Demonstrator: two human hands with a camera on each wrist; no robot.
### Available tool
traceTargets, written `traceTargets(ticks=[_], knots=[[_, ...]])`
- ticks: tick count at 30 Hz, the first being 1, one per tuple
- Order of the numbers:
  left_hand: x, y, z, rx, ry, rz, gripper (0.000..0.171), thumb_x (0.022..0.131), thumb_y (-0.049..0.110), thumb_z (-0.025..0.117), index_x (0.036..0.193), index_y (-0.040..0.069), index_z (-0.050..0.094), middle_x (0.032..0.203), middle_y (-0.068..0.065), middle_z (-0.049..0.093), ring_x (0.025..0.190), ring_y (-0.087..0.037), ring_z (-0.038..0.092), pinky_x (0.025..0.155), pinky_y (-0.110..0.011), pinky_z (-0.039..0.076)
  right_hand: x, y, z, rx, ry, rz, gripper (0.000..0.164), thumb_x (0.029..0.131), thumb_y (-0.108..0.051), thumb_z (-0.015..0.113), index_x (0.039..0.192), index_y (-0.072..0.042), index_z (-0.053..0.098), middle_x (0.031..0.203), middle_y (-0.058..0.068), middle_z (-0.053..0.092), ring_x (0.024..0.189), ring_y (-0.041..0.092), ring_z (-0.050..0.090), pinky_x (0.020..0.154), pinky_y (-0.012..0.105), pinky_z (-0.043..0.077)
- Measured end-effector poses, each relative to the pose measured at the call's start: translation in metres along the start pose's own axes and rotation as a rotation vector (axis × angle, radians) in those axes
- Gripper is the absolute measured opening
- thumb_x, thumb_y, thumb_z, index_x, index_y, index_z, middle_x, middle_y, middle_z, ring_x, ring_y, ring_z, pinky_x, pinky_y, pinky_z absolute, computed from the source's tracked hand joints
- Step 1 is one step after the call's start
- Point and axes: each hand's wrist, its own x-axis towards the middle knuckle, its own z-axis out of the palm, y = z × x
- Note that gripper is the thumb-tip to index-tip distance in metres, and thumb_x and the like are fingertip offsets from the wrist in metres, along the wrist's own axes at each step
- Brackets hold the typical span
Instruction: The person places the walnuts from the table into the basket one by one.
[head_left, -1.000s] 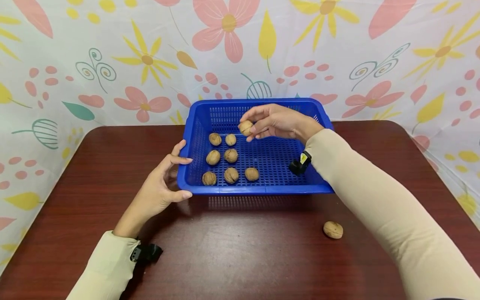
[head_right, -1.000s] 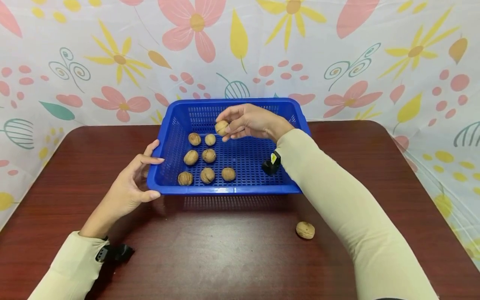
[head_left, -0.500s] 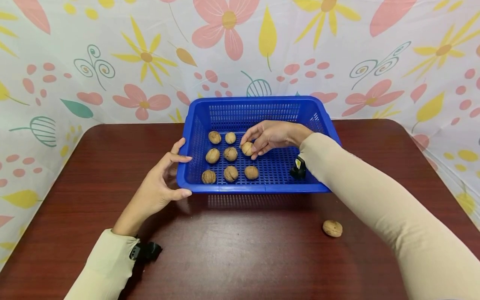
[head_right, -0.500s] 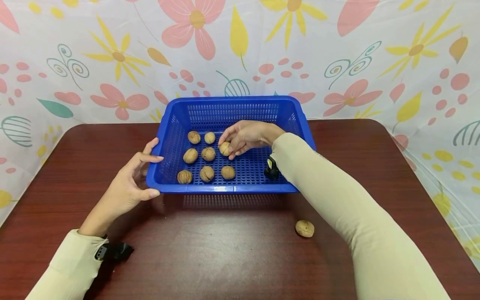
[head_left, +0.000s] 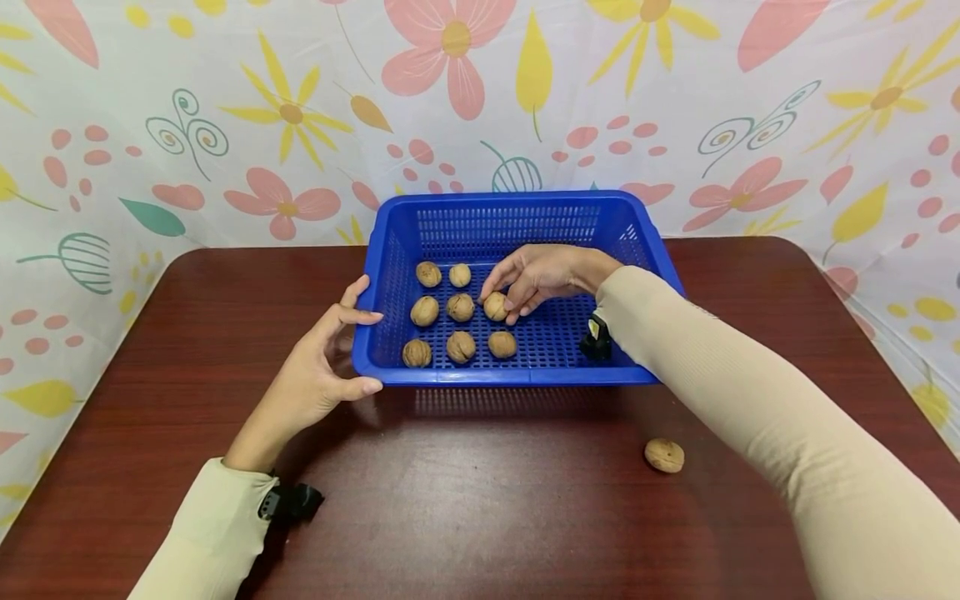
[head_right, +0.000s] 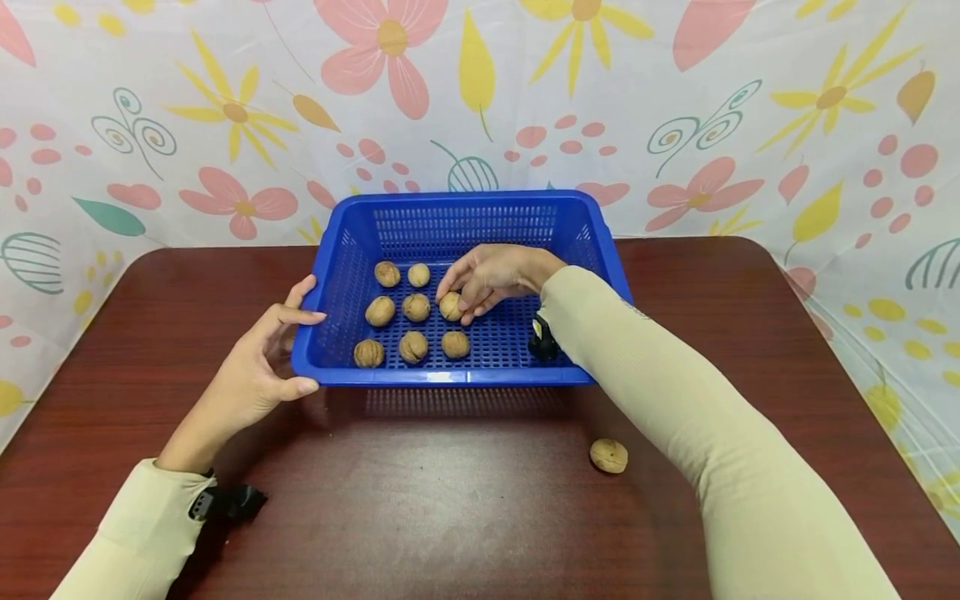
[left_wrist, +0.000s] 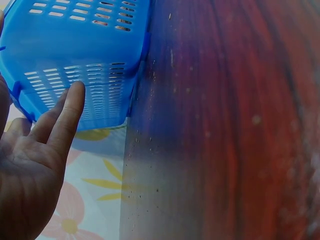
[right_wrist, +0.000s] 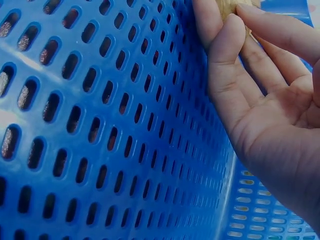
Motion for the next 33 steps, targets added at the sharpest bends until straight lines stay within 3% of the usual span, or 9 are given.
traceTargets(ticks=[8,14,18,24,28,33], knots=[[0.0,0.0,-0.001,0.006,0.004,0.006,0.065,0.085,0.006,0.087,0.141,0.001,0.054,0.177,0.004,0.018,0.119,-0.008,0.065,0.096,-0.019,0.055,-0.01,-0.011,-0.007,0.011,0.054,-0.037,0.04,0.099,-0.001,0.065,0.139,-0.005,0.065,0.155,0.008,0.055,0.099,0.027,0.076,0.084,0.036,0.06],[-0.001,-0.001,-0.001,0.007,0.005,0.002,0.065,0.085,0.008,0.087,0.141,0.002,0.054,0.176,0.005,0.018,0.12,-0.01,0.065,0.096,-0.019,0.056,-0.036,-0.022,-0.019,0.101,0.191,-0.097,0.036,0.102,-0.004,0.062,0.138,-0.005,0.064,0.145,0.008,0.063,0.096,0.024,0.076,0.075,0.029,0.058],[0.0,-0.001,0.0,0.002,0.0,0.005,0.065,0.085,0.01,0.088,0.14,0.002,0.054,0.176,0.005,0.018,0.12,-0.01,0.065,0.095,-0.02,0.056,-0.067,-0.028,-0.021,0.171,0.265,-0.145,0.027,0.104,-0.005,0.061,0.13,-0.009,0.069,0.13,0.002,0.072,0.093,0.022,0.076,0.071,0.026,0.056],[0.0,0.002,0.001,0.002,0.0,0.005,0.065,0.085,0.011,0.088,0.14,0.002,0.054,0.177,0.004,0.017,0.119,-0.01,0.065,0.095,-0.02,0.056,-0.131,-0.024,-0.02,0.12,0.291,-0.257,0.024,0.105,-0.007,0.061,0.124,-0.014,0.074,0.128,-0.001,0.075,0.091,0.021,0.076,0.071,0.026,0.059],[0.0,0.002,0.0,0.011,0.002,0.0,0.065,0.085,0.011,0.088,0.14,0.002,0.054,0.177,0.004,0.018,0.119,-0.013,0.065,0.095,-0.02,0.056,-0.169,-0.004,-0.021,0.074,0.294,-0.331,0.029,0.105,-0.003,0.059,0.13,-0.01,0.072,0.132,0.002,0.073,0.09,0.022,0.077,0.067,0.026,0.06],[0.001,0.004,0.0,0.019,0.003,-0.015,0.065,0.085,0.008,0.087,0.141,0.003,0.054,0.176,0.006,0.017,0.123,-0.024,0.065,0.096,-0.02,0.056,-0.211,0.037,-0.013,0.043,0.373,-0.363,0.034,0.105,0.005,0.054,0.133,-0.006,0.07,0.132,0.002,0.074,0.088,0.023,0.078,0.064,0.027,0.059]])
